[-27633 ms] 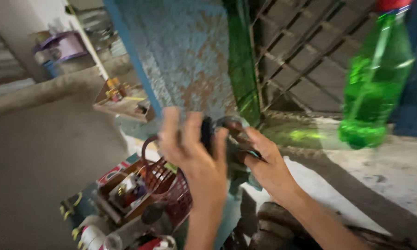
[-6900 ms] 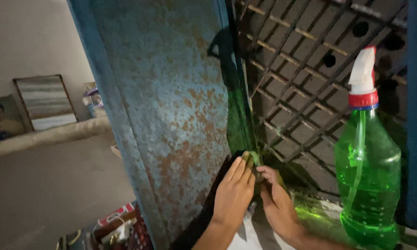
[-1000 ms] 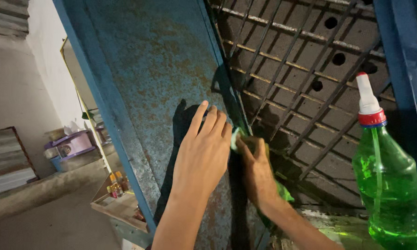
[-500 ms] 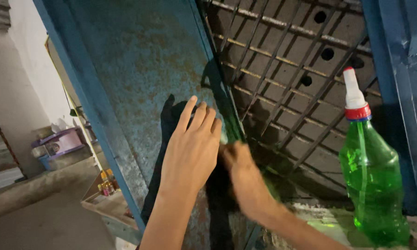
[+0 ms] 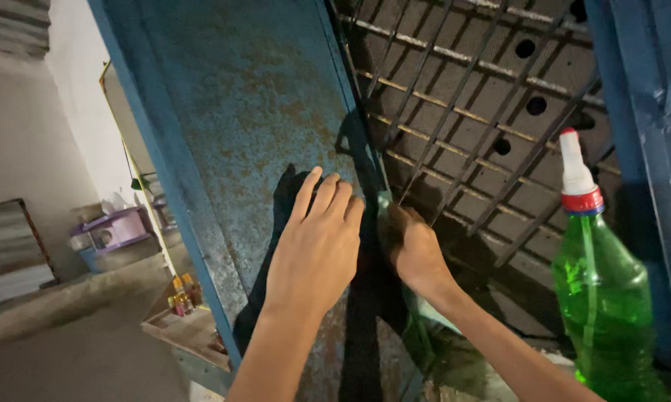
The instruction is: The person cleans a blue metal window frame using a green spray bottle and a cloth. They spray the cleaning solution onto the frame and wipe it down with the cloth, focusing on the edges and corners.
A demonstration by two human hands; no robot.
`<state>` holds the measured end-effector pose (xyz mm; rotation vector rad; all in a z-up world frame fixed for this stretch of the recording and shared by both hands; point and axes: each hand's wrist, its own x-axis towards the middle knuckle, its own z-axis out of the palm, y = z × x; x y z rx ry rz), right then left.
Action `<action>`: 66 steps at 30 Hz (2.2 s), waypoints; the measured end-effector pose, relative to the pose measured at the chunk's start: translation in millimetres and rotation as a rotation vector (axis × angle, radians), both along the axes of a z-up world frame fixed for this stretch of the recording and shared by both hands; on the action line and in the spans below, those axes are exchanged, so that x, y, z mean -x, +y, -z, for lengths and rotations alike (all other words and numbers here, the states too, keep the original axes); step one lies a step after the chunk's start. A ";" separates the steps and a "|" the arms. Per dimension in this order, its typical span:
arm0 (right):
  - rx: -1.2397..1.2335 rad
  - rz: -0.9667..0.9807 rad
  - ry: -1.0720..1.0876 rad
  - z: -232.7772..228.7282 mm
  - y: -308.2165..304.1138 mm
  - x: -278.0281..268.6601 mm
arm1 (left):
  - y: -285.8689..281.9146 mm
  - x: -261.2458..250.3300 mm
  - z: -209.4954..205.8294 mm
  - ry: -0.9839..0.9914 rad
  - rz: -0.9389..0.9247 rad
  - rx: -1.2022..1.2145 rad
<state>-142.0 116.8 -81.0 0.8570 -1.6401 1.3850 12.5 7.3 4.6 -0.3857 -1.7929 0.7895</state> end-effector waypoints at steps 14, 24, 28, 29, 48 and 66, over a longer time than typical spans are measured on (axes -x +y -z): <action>0.002 -0.248 0.250 -18.0 -36.3 -64.7 | -2.6 -12.2 -1.8 -0.110 0.345 -0.119; -0.127 0.292 0.276 -35.2 -19.8 1.9 | -3.3 -10.6 -0.9 -0.155 0.319 -0.148; -0.042 -0.108 0.310 -61.2 -23.0 -29.9 | -4.7 -12.8 0.8 -0.121 0.395 -0.179; -0.015 -0.230 0.413 -64.0 -26.7 -35.9 | -5.4 -14.2 0.8 -0.123 0.422 -0.185; -0.003 0.153 0.095 71.9 -25.5 -11.5 | 2.8 -18.7 1.0 -0.115 0.390 -0.139; 0.621 -1.204 -0.188 136.2 -42.7 -82.5 | -3.1 -100.4 108.1 0.175 0.328 -0.371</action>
